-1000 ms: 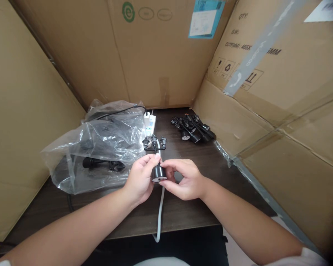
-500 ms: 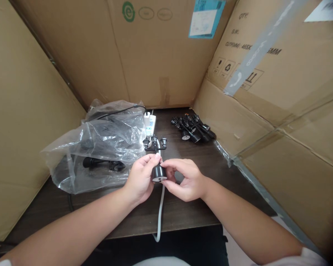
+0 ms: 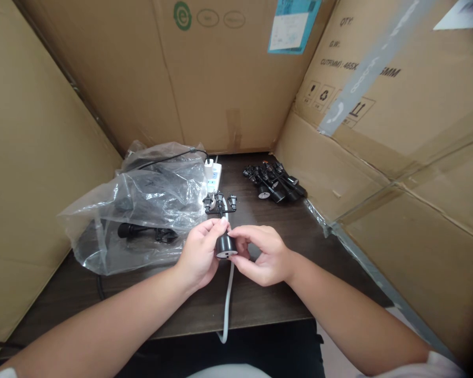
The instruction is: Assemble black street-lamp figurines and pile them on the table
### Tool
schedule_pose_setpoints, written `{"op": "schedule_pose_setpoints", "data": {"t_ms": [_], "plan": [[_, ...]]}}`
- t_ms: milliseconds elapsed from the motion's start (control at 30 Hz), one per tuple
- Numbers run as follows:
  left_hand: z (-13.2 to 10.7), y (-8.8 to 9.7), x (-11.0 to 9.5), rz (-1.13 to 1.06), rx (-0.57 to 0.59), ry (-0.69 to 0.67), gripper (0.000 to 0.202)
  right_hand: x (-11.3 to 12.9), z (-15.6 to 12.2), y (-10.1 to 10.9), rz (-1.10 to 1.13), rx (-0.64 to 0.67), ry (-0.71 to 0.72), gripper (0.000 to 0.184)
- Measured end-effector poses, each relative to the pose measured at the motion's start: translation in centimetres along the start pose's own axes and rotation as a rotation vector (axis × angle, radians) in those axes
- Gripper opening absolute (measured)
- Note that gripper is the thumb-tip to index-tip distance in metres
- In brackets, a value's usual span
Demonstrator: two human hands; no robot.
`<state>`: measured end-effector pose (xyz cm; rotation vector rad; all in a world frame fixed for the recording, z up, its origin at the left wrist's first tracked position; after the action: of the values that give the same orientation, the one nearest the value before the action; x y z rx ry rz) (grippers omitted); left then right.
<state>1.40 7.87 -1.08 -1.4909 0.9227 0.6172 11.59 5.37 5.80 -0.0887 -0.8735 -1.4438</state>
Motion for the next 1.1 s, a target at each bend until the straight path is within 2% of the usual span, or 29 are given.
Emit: {"op": "schedule_pose_setpoints", "data": {"t_ms": [1100], "plan": [[0.02,-0.08,-0.01,0.005,0.018,-0.003,0.026,0.26,0.09,0.05,-0.026,-0.006,0.002,0.037]]}}
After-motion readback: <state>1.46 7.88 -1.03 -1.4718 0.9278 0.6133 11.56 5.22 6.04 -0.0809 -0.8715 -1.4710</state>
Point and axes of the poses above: each hand's wrist, its own z-axis towards the middle knuckle, its own y-axis out of the back of the hand, x = y × z, the point moved 8 cm from there along z, towards the middle knuckle, and after that the axes turned 3 degrees about -y, right-handed, at the moved point
